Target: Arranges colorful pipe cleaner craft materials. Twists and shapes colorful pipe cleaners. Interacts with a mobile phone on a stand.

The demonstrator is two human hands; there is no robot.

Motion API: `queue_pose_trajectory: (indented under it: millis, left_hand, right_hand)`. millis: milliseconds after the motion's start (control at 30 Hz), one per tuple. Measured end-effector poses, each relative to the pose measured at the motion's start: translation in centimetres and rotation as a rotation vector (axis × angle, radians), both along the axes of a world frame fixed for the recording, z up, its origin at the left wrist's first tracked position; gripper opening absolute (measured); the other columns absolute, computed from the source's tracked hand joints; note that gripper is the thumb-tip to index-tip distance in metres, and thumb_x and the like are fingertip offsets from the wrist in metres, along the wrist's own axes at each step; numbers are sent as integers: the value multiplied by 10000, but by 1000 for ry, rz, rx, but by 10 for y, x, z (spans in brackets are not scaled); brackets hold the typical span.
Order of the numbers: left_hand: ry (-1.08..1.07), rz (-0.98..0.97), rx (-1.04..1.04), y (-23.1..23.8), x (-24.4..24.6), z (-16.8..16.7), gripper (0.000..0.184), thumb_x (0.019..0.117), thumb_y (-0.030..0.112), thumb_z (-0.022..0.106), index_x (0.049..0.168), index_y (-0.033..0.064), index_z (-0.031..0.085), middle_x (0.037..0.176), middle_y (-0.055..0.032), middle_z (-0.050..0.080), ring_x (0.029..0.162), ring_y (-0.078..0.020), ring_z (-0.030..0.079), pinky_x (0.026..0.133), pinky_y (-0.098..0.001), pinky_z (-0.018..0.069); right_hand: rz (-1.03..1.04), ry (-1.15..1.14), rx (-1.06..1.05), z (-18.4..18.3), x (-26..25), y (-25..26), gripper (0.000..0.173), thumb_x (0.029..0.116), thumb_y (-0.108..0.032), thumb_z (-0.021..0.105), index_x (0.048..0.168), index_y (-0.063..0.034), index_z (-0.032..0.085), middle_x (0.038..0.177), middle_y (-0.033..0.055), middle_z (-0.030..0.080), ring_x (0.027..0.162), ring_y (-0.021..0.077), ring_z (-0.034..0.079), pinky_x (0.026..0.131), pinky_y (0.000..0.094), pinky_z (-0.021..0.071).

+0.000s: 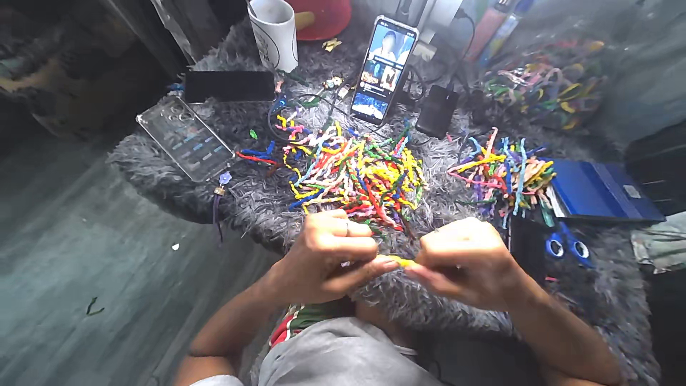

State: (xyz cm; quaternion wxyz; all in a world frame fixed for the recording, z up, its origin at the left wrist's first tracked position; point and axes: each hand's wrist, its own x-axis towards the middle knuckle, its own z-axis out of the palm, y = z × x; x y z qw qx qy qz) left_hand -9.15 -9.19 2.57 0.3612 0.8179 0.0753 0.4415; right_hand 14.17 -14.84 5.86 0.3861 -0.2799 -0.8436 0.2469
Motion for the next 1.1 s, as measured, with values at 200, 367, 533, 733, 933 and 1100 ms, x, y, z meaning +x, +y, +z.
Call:
queue_pose_trajectory:
  millis: [200,367,533,733,933,1100]
  left_hand:
    - [-237,-460,-910,-15,7,-4,312,989,203,638,681,156,647,619,181,543,607,136,467,568,-61,362]
    - [-333,-403,-659,-8,16,-16,350,1043,301,591,728,148,595,646,146,511,644,105,473,618,-85,373]
    - [-305,-301,-338,2,15,-22,331,1086,299,513,861,78,613,734,62,583,725,60,527,682,-122,408]
    - [-296,-174,-437,1,20,-21,366,1061,291,557,755,98,611,647,114,536,663,99,493,640,-89,388]
    - [-410,-157,-768,-9,25,-22,402,1006,333,627,633,188,596,566,176,449,547,103,418,526,-86,329]
    - [-424,264,-688,21,4,-26,445,1073,325,510,636,258,561,548,150,468,478,27,429,494,-134,386]
  right_hand:
    - [-166,-388,692,15,-8,-17,192,1027,-100,543,845,-50,577,612,42,435,522,185,382,491,300,296]
    - [-220,-347,660,10,-8,-14,198,1032,-123,553,857,-41,595,609,46,445,517,184,390,489,298,306]
    - [-238,-201,461,5,-1,-10,338,1065,-201,535,757,-63,550,567,38,404,498,150,395,482,267,299]
    - [-163,-268,486,2,-1,-15,267,1037,-140,540,783,-64,568,557,38,403,484,180,387,473,299,306]
    - [-217,-523,685,10,-22,-25,226,1002,9,473,828,-3,617,582,51,458,494,189,402,475,312,310]
    - [-254,-474,644,8,-18,-28,240,1038,-60,498,819,-23,590,590,56,450,499,196,408,472,318,313]
